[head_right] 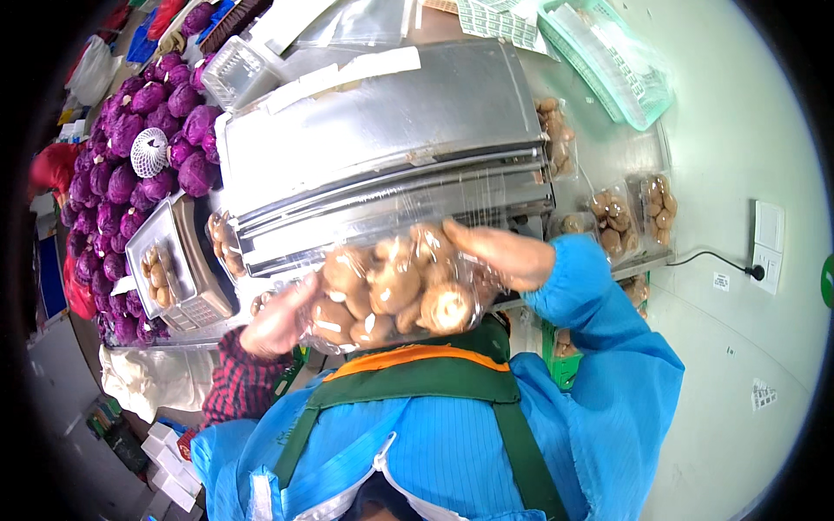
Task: The person places mushrooms into plastic trays, seals them with plastic wrap using a wrapping machine, and then applies adhesive labels to the packaged produce.
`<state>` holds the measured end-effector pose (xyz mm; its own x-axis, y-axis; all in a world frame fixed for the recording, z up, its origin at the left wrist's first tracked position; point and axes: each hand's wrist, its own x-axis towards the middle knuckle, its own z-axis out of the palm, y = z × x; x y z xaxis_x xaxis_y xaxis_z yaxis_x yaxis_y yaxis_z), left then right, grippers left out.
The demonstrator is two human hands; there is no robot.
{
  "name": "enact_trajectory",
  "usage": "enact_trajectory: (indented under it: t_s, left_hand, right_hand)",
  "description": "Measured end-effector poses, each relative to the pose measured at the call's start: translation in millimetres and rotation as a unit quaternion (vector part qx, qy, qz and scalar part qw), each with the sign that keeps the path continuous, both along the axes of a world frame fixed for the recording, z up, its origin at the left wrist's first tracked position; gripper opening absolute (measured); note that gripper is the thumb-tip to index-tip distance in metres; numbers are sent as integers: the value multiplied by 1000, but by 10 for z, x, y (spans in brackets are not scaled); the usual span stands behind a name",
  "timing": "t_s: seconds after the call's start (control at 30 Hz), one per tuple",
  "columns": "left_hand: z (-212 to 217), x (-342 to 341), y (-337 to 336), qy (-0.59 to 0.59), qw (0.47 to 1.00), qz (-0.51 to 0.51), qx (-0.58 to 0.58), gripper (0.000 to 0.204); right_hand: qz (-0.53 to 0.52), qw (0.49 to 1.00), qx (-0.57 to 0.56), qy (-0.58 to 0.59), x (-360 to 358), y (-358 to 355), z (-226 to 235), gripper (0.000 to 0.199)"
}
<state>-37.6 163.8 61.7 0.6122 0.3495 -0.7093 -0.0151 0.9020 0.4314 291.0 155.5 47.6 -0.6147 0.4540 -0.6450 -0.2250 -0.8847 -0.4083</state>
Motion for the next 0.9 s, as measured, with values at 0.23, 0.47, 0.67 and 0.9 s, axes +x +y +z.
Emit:
enact_trajectory:
  t_s: [0.23, 0.47, 0.67, 0.9]
  left_hand:
    - [-552, -6, -672, 66, 996, -57, 6, 67]
    - [-723, 211, -1302, 299, 914, 254, 106, 33]
    - [-736, 38, -1317, 285, 870, 396, 77, 27]
    - [-1802, -208, -2125, 328, 912, 86, 232, 27]
  right_hand:
    - [114, 984, 24, -131, 77, -549, -566, 65]
    - [-128, 872, 199, -427, -170, -1211, -637, 33]
    - [-273, 835, 165, -449, -41, -1373, -473, 24]
    - [-119, 934, 113, -317, 53, -2253, -1530, 21]
